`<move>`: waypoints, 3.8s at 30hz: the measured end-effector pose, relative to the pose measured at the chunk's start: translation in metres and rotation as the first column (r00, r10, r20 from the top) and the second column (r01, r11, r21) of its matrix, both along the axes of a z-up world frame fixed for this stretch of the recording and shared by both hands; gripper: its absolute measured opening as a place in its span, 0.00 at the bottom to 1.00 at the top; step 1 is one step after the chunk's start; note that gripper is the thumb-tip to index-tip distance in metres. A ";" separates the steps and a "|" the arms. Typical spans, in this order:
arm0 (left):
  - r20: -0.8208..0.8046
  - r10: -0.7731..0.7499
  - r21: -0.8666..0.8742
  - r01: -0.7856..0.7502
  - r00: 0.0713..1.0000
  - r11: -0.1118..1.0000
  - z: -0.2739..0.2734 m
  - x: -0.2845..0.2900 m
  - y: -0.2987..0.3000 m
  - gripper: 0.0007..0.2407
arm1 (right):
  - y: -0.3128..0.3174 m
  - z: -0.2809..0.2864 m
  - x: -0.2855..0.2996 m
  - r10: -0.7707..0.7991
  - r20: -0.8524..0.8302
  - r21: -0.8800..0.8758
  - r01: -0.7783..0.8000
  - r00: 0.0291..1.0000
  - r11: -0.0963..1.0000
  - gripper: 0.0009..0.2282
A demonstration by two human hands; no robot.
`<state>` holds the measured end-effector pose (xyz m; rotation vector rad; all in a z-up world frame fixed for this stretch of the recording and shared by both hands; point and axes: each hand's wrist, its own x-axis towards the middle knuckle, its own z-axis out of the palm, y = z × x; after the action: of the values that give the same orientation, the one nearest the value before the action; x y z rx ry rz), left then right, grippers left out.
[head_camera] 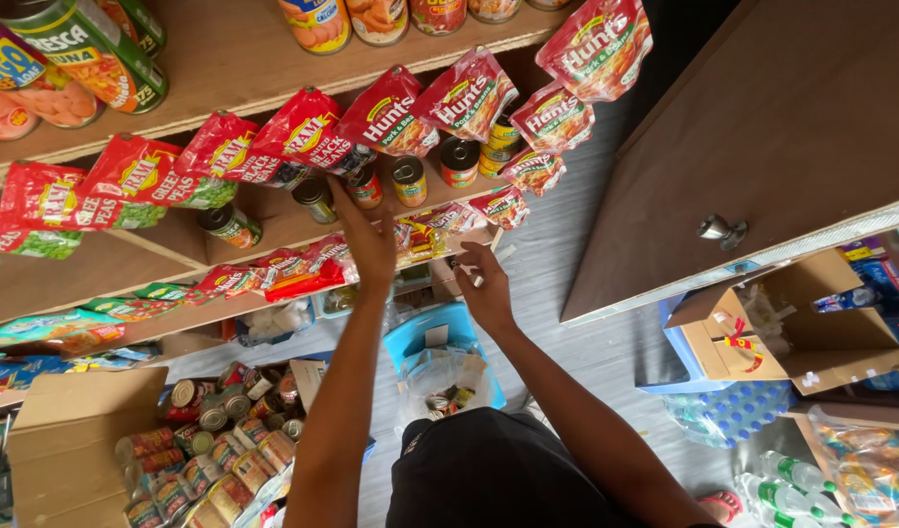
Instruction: Stocking and organizing canned goods and food pouches on store shelves.
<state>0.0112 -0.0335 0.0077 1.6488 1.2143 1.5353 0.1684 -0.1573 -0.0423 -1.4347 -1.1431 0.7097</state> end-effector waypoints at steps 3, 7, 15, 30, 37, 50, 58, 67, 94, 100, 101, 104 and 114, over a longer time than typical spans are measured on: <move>-0.121 0.102 0.135 -0.085 0.987 0.987 -0.001 0.016 -0.034 0.36 | -0.008 0.004 0.002 0.005 -0.040 0.006 -0.004 0.999 1.000 0.19; -0.051 0.020 -0.061 -0.024 0.998 0.998 -0.028 0.036 -0.043 0.30 | -0.020 0.006 0.005 -0.003 -0.038 -0.025 0.002 0.999 1.000 0.17; -0.126 0.031 -0.006 -0.032 0.992 0.999 -0.018 0.055 0.017 0.31 | -0.030 0.010 0.005 0.015 -0.063 -0.037 -0.018 0.998 0.999 0.18; 0.077 -0.331 -0.219 0.340 0.941 0.915 0.002 0.052 -0.009 0.20 | -0.010 0.034 0.018 0.017 -0.070 0.030 -0.015 0.997 0.999 0.16; 0.064 -0.675 -0.260 0.665 0.735 0.700 0.034 0.051 -0.039 0.22 | 0.014 0.047 0.027 -0.045 0.048 0.072 0.041 0.998 0.997 0.29; -0.171 -0.358 0.028 0.368 0.918 0.929 -0.022 0.099 0.065 0.43 | 0.023 0.062 0.029 -0.268 0.189 0.088 0.255 0.945 0.963 0.25; -0.139 -0.306 -0.011 0.307 0.942 0.952 -0.022 0.089 0.062 0.34 | 0.047 0.053 0.026 -0.270 0.086 0.077 0.264 0.959 0.961 0.24; -0.306 -0.091 0.139 0.139 0.948 0.980 -0.013 0.064 0.058 0.35 | 0.069 0.041 0.015 -0.249 0.158 0.136 0.229 0.956 0.964 0.21; -0.270 0.085 0.245 -0.017 0.959 0.969 0.023 0.078 -0.002 0.35 | 0.004 0.042 0.037 -0.163 0.100 0.034 0.160 0.982 0.986 0.21; 0.055 0.345 0.024 -0.347 0.937 0.938 -0.039 0.059 -0.006 0.36 | -0.002 0.040 0.032 -0.157 0.177 -0.045 0.168 0.972 0.985 0.20; 0.057 0.350 0.023 -0.352 0.935 0.936 -0.034 0.055 -0.004 0.36 | 0.000 0.039 0.031 -0.152 0.178 -0.045 0.163 0.972 0.986 0.20; 0.103 0.299 0.052 -0.305 0.949 0.951 -0.025 0.046 0.006 0.36 | 0.005 0.038 0.027 -0.113 0.134 -0.029 0.118 0.985 0.993 0.19; 0.162 0.184 0.071 -0.197 0.969 0.978 -0.036 0.034 0.041 0.27 | 0.018 0.045 0.026 -0.087 0.115 -0.021 0.090 0.990 0.996 0.22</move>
<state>0.0450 0.0077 -0.0284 1.4686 1.2679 1.8218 0.1939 -0.1397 0.0031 -1.5544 -1.1534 0.5891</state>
